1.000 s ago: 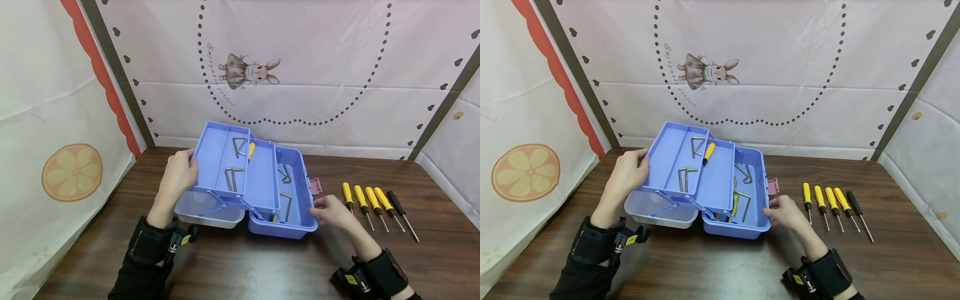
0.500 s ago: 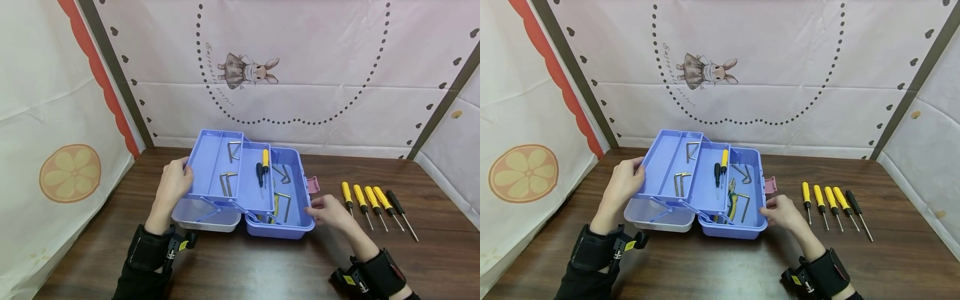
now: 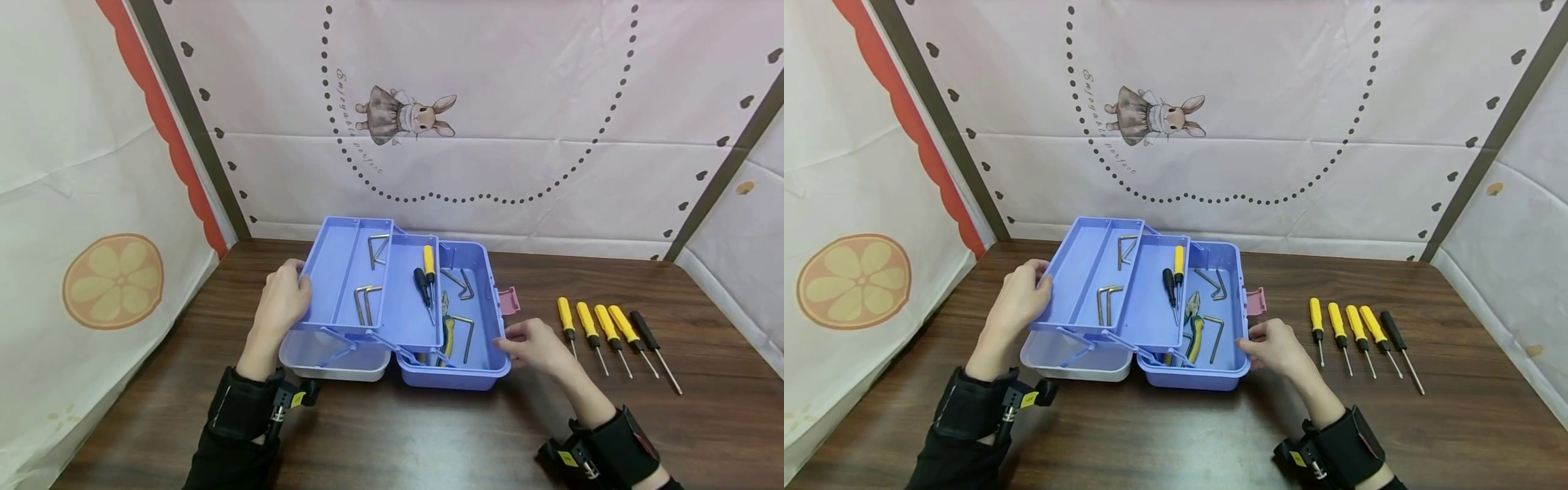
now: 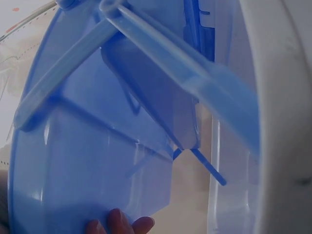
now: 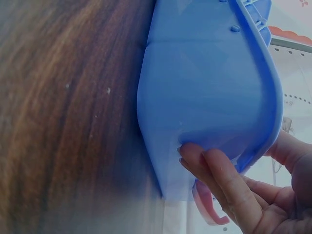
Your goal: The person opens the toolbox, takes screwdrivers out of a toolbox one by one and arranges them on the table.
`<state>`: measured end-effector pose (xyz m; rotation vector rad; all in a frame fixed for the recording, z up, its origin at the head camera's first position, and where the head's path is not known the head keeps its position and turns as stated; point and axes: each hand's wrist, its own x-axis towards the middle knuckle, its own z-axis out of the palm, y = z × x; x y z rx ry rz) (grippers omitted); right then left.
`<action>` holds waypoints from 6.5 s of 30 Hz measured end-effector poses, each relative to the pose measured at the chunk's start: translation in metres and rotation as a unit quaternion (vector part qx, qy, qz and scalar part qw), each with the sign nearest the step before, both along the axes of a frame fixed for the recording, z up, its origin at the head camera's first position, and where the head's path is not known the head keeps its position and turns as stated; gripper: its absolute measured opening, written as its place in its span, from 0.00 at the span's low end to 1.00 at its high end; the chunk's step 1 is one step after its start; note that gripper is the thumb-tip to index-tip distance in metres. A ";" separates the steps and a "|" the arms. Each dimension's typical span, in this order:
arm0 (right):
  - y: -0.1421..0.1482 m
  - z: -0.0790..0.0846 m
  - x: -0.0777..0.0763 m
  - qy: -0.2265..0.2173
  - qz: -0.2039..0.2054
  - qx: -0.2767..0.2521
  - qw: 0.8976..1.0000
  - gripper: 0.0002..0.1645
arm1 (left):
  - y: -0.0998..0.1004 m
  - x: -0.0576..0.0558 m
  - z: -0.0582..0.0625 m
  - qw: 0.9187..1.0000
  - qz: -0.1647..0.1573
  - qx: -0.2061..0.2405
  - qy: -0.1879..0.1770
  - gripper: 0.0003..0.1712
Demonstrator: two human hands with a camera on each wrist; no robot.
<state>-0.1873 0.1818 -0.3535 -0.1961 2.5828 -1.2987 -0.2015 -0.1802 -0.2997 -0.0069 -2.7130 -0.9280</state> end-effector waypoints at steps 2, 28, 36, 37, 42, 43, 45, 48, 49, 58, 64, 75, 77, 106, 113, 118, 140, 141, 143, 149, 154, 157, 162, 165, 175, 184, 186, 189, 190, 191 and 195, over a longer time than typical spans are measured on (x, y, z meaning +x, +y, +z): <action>0.000 0.000 0.000 0.000 0.000 -0.001 1.000 0.19 | -0.001 -0.001 -0.001 1.000 0.002 0.000 -0.005 0.21; -0.031 0.070 0.005 0.244 0.036 0.169 0.954 0.13 | 0.000 -0.005 -0.003 0.997 0.011 -0.007 -0.071 0.16; -0.075 0.094 -0.021 0.233 0.088 0.203 0.947 0.11 | -0.001 -0.004 -0.004 0.997 0.006 -0.003 -0.077 0.16; -0.079 0.095 -0.025 0.231 0.091 0.212 0.945 0.10 | -0.001 -0.004 -0.004 0.997 0.006 -0.003 -0.078 0.16; -0.101 0.092 -0.043 0.211 0.094 0.263 0.937 0.18 | -0.001 -0.005 -0.004 0.997 0.008 -0.005 -0.073 0.14; -0.106 0.090 -0.046 0.202 0.091 0.275 0.935 0.21 | -0.001 -0.005 -0.004 0.997 0.007 -0.005 -0.074 0.14; -0.115 0.087 -0.053 0.184 0.079 0.294 0.935 0.22 | -0.002 -0.005 -0.004 0.997 0.007 -0.007 -0.073 0.14; -0.127 0.086 -0.062 0.161 0.065 0.318 0.932 0.16 | -0.002 -0.005 -0.003 0.997 0.004 -0.005 -0.075 0.15; -0.131 0.085 -0.065 0.155 0.063 0.325 0.931 0.13 | -0.002 -0.004 -0.003 0.997 0.003 -0.005 -0.074 0.15; -0.145 0.072 -0.080 0.139 0.057 0.345 0.926 0.10 | -0.001 -0.004 -0.005 0.997 0.003 0.002 -0.078 0.15; -0.148 0.066 -0.082 0.139 0.052 0.362 0.920 0.09 | -0.001 -0.004 -0.005 0.997 0.005 -0.006 -0.074 0.15; -0.151 0.061 -0.085 0.143 0.037 0.383 0.912 0.12 | -0.001 -0.004 -0.005 0.998 0.006 -0.005 -0.069 0.14; -0.151 0.061 -0.086 0.146 0.035 0.385 0.910 0.13 | -0.001 -0.004 -0.005 0.998 0.004 -0.004 -0.069 0.14; -0.056 0.109 -0.097 0.146 -0.029 0.276 0.950 0.23 | -0.001 -0.005 -0.002 0.997 0.007 0.005 -0.082 0.16; -0.008 0.094 -0.093 0.139 -0.050 0.281 0.948 0.21 | -0.001 -0.004 -0.004 0.996 0.005 0.006 -0.087 0.16; 0.016 0.074 -0.086 0.115 -0.068 0.279 0.951 0.18 | -0.002 -0.005 -0.006 0.997 0.007 0.000 -0.080 0.15; 0.050 0.013 -0.088 -0.001 -0.118 0.318 0.941 0.14 | -0.001 -0.005 -0.007 0.997 0.009 -0.006 -0.073 0.14; 0.051 0.011 -0.088 -0.004 -0.118 0.317 0.941 0.14 | -0.001 -0.005 -0.007 0.997 0.009 -0.005 -0.074 0.14; 0.051 0.009 -0.088 -0.009 -0.119 0.314 0.942 0.14 | -0.001 -0.005 -0.007 0.997 0.009 -0.004 -0.074 0.14; 0.053 0.001 -0.090 -0.008 -0.118 0.315 0.942 0.11 | -0.002 -0.005 -0.007 0.997 0.010 0.001 -0.079 0.14; 0.053 -0.002 -0.092 -0.006 -0.119 0.318 0.941 0.11 | -0.002 -0.005 -0.006 0.997 0.010 0.001 -0.081 0.14; 0.053 -0.003 -0.091 -0.004 -0.121 0.319 0.940 0.11 | -0.002 -0.006 -0.006 0.997 0.010 0.000 -0.081 0.14; 0.055 0.002 -0.087 0.002 -0.122 0.330 0.936 0.15 | -0.001 -0.005 -0.007 0.997 0.004 0.003 -0.080 0.14; 0.055 0.012 -0.084 -0.005 -0.119 0.334 0.935 0.18 | -0.001 -0.005 -0.006 0.997 0.004 0.004 -0.077 0.14; 0.036 0.059 -0.079 0.066 -0.084 0.319 0.942 0.19 | -0.002 -0.005 -0.005 0.997 0.007 0.000 -0.078 0.14; -0.023 0.087 -0.082 0.163 -0.025 0.292 0.942 0.16 | -0.002 -0.005 -0.006 0.997 0.003 0.005 -0.078 0.14; -0.038 0.090 -0.084 0.162 -0.022 0.286 0.944 0.15 | -0.002 -0.005 -0.005 0.997 0.004 0.005 -0.079 0.14; -0.059 0.093 -0.088 0.169 -0.010 0.283 0.944 0.14 | -0.002 -0.005 -0.005 0.997 0.004 0.005 -0.081 0.14; -0.065 0.094 -0.090 0.170 -0.005 0.282 0.944 0.14 | -0.002 -0.005 -0.005 0.997 0.004 0.005 -0.081 0.14; -0.071 0.094 -0.092 0.173 -0.002 0.281 0.944 0.14 | -0.002 -0.005 -0.006 0.997 0.005 0.005 -0.081 0.14; -0.092 0.092 -0.097 0.161 0.006 0.270 0.949 0.15 | -0.002 -0.005 -0.006 0.997 0.005 0.005 -0.083 0.15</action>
